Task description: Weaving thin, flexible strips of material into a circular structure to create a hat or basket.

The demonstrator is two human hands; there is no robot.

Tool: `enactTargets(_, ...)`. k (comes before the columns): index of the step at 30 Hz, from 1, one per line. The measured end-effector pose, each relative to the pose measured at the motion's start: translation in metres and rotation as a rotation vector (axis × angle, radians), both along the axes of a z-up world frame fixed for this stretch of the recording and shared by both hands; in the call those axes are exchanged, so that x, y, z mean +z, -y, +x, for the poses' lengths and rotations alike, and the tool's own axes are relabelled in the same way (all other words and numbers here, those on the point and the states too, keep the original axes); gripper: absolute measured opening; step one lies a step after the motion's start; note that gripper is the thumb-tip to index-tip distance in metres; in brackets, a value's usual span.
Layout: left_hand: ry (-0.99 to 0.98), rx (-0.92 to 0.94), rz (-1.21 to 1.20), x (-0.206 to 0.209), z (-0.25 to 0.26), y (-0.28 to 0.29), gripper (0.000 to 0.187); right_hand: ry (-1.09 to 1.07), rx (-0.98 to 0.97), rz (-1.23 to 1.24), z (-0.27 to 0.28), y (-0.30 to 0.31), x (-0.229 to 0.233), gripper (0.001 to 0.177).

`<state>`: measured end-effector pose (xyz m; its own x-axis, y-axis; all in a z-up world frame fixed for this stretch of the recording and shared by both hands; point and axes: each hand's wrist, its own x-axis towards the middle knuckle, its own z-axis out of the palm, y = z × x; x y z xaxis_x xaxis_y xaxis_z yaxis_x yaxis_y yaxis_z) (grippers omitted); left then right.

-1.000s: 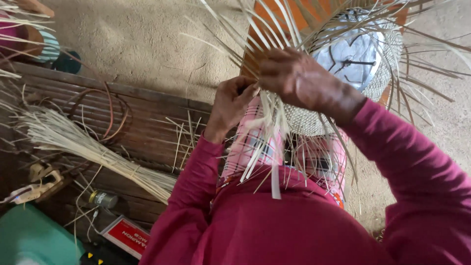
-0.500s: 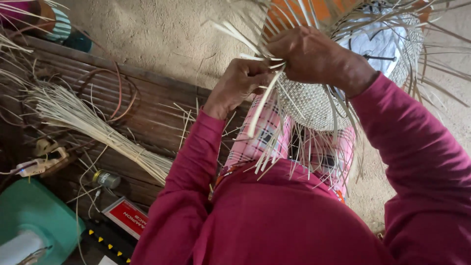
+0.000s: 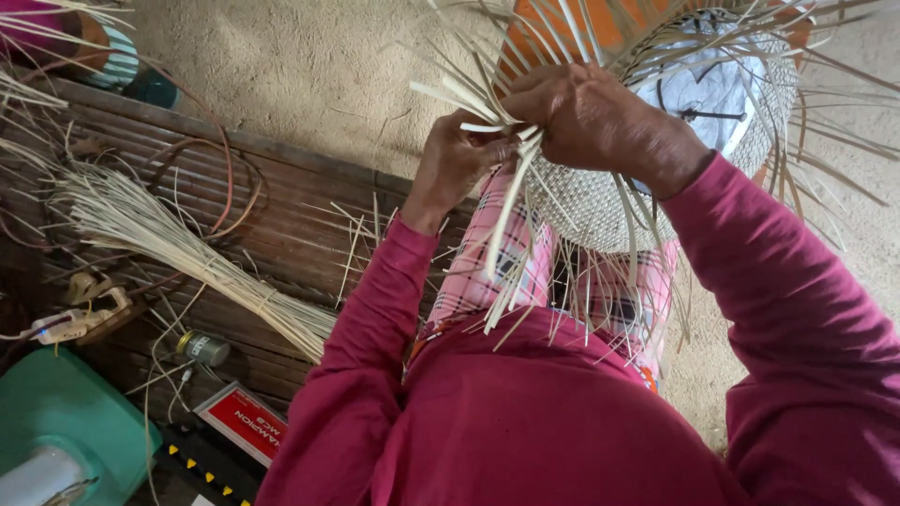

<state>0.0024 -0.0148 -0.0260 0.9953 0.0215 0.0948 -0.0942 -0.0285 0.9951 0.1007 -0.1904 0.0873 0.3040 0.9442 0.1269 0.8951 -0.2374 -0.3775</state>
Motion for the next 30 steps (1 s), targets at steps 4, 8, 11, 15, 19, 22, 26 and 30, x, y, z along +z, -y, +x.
enactTargets(4, -0.07, -0.061, -0.271, 0.006, -0.011, 0.002, 0.019, -0.007, 0.033, 0.034, -0.008, 0.006, 0.007, 0.022)
enactTargets(8, -0.18, -0.069, -0.632, 0.007, -0.02, 0.016, 0.013, 0.233, 0.119, 0.081, -0.014, 0.016, 0.006, 0.023)
enactTargets(11, -0.15, -0.029, -0.758, -0.009, -0.017, 0.027, 0.016, 0.245, 0.102, 0.038, -0.011, 0.031, -0.007, 0.012)
enactTargets(15, -0.106, 0.084, -0.078, 0.008, -0.022, 0.036, 0.009, 0.338, 0.073, 0.021, -0.005, 0.023, -0.006, 0.012)
enactTargets(19, 0.057, 0.103, -0.007, 0.02, -0.031, 0.035, 0.017, 0.279, 0.033, 0.058, -0.003, 0.001, -0.002, 0.01)
enactTargets(22, 0.045, 0.098, -0.021, 0.017, -0.027, 0.035, 0.016, 0.21, -0.023, 0.028, -0.002, -0.002, -0.005, 0.017)
enactTargets(26, 0.24, 0.06, -0.223, -0.002, -0.021, 0.038, 0.01, 0.155, -0.191, -0.238, 0.012, -0.002, -0.029, 0.017)
enactTargets(30, -0.014, 0.193, 0.01, 0.018, -0.027, 0.037, 0.019, -0.031, -0.083, -0.047, 0.003, 0.008, -0.011, 0.026)
